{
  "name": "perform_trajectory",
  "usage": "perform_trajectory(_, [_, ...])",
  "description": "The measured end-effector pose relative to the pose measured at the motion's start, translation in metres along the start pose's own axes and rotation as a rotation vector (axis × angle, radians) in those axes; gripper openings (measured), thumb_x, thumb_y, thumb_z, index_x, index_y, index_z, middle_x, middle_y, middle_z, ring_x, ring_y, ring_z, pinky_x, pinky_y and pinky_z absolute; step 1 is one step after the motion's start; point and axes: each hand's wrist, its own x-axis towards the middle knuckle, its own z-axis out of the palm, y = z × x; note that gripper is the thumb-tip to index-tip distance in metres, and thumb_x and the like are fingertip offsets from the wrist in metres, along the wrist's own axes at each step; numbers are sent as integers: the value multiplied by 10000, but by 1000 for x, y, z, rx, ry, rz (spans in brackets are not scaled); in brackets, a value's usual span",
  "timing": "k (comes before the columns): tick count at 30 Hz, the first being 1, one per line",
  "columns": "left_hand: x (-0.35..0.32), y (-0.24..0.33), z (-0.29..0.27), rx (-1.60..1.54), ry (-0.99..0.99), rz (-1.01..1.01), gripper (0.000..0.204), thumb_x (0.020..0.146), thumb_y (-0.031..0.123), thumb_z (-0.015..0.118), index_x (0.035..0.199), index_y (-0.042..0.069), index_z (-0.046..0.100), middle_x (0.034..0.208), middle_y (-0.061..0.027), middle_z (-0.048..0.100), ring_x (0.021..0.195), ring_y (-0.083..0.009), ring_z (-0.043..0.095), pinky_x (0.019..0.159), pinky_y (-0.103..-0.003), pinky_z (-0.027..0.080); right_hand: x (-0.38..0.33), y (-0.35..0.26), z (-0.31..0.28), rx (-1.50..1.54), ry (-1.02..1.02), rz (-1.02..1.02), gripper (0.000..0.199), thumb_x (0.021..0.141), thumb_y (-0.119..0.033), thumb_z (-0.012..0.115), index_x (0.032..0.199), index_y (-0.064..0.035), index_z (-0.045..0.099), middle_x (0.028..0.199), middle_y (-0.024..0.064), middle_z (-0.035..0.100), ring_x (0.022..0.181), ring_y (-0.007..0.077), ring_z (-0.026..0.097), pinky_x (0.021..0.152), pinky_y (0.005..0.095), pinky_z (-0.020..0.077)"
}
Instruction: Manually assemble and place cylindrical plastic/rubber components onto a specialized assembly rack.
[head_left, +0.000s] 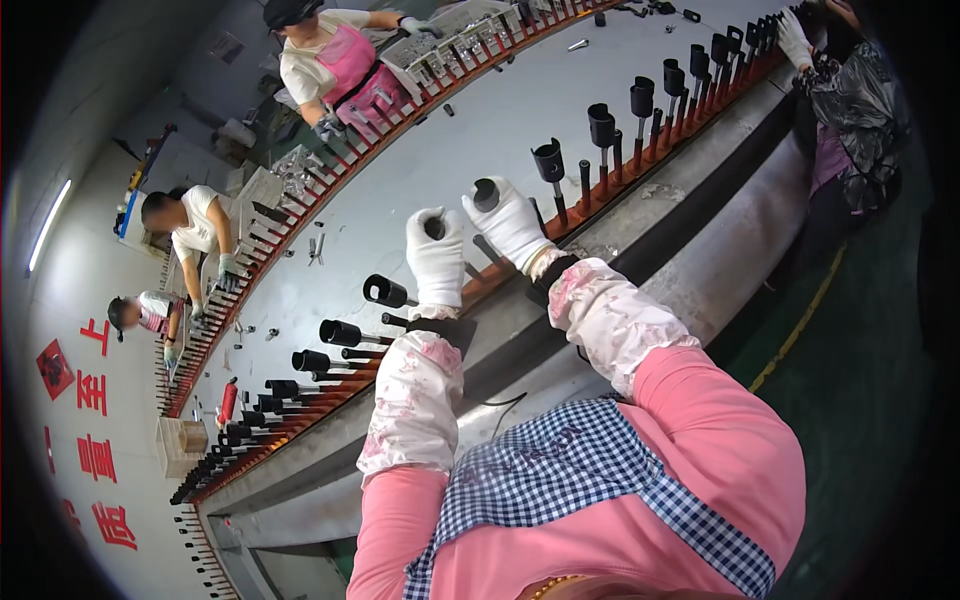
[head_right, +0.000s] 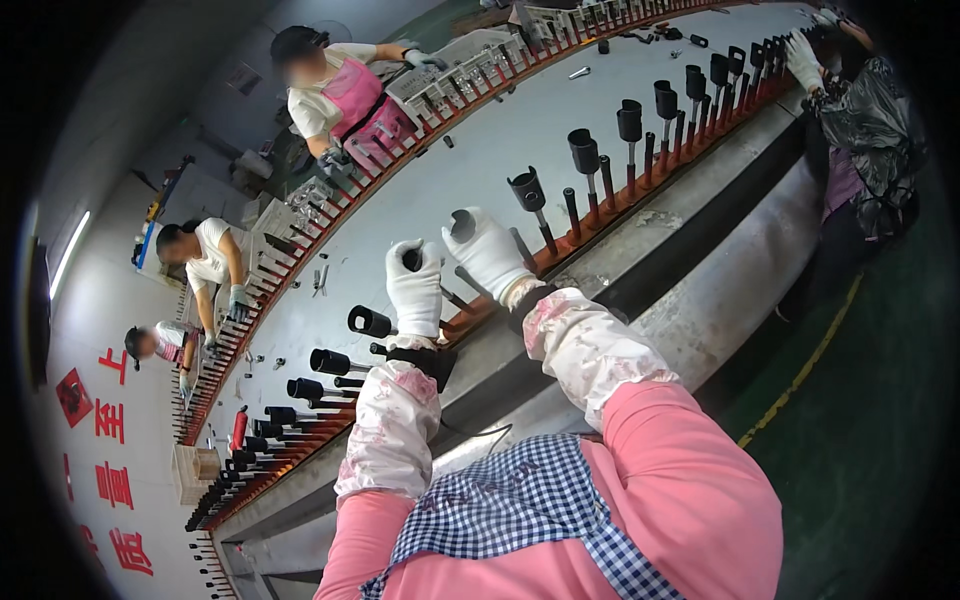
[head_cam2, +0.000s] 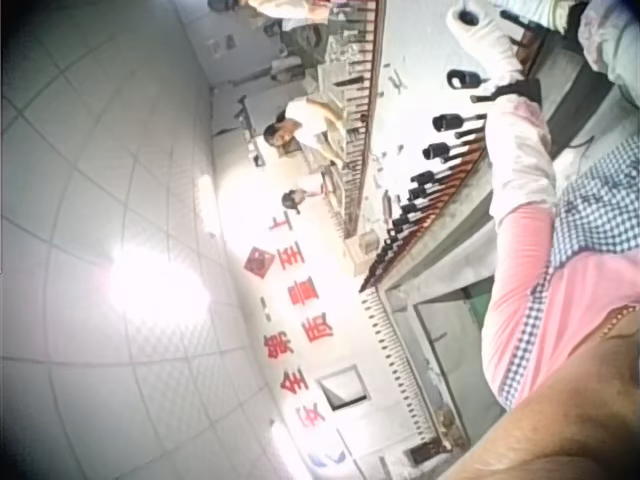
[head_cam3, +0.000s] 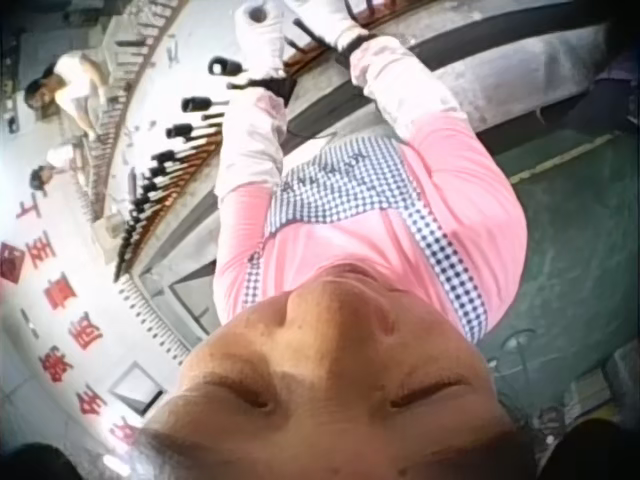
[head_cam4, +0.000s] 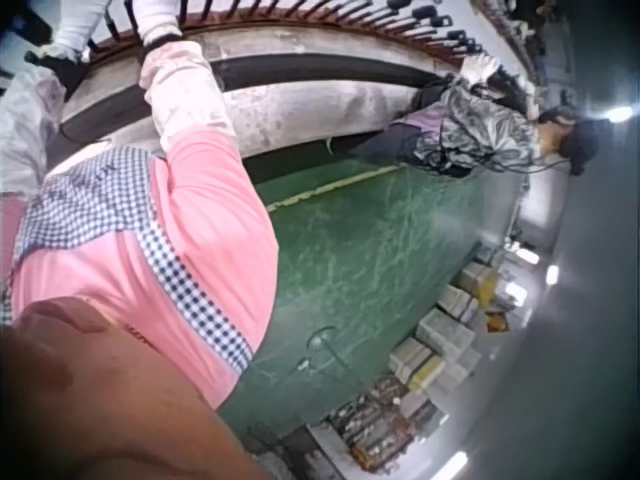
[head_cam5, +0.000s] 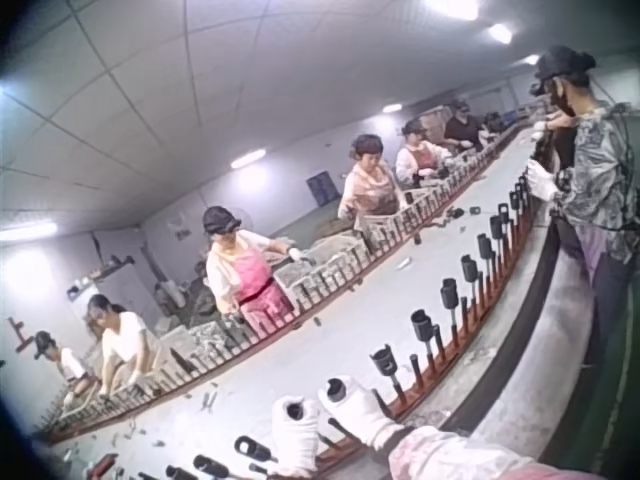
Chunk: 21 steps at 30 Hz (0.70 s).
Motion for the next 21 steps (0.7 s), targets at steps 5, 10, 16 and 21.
perform_trajectory(5, [-15, -15, -1, 202, 186, 112, 405, 927, 97, 812, 1293, 71, 640, 973, -10, 660, 841, -102, 612, 801, -274, 539, -33, -2, -21, 99, -136, 190, 247, 982, -263, 696, 1121, -59, 703, 1027, 212, 736, 1018, 424, 703, 883, 461, 567])
perform_trajectory(10, [-48, 36, 19, -159, 183, -222, 891, 898, 30, 797, 1654, 24, 325, 1169, -78, 648, 976, -166, 634, 903, -290, 539, -106, 98, -78, 171, -206, 263, 356, 978, -154, 707, 1320, -62, 674, 1226, 191, 736, 1145, 344, 719, 1012, 399, 553])
perform_trajectory(16, [-162, -14, 56, -170, 64, -440, 743, 969, 10, 649, 1644, 4, 340, 1614, -223, 458, 1474, -318, 493, 1211, -443, 414, 5, 106, -162, 31, 165, 7, 458, 958, -124, 769, 1370, 22, 631, 1339, 195, 687, 1276, 309, 649, 1122, 395, 494])
perform_trajectory(21, [-99, 78, 128, 27, -124, -131, 799, 956, 58, 716, 1641, -40, 317, 1626, -272, 430, 1535, -332, 422, 1264, -414, 343, 116, 91, -160, 14, 205, -120, 527, 899, -279, 856, 1329, -32, 678, 1257, 196, 731, 1194, 332, 693, 1061, 404, 526])
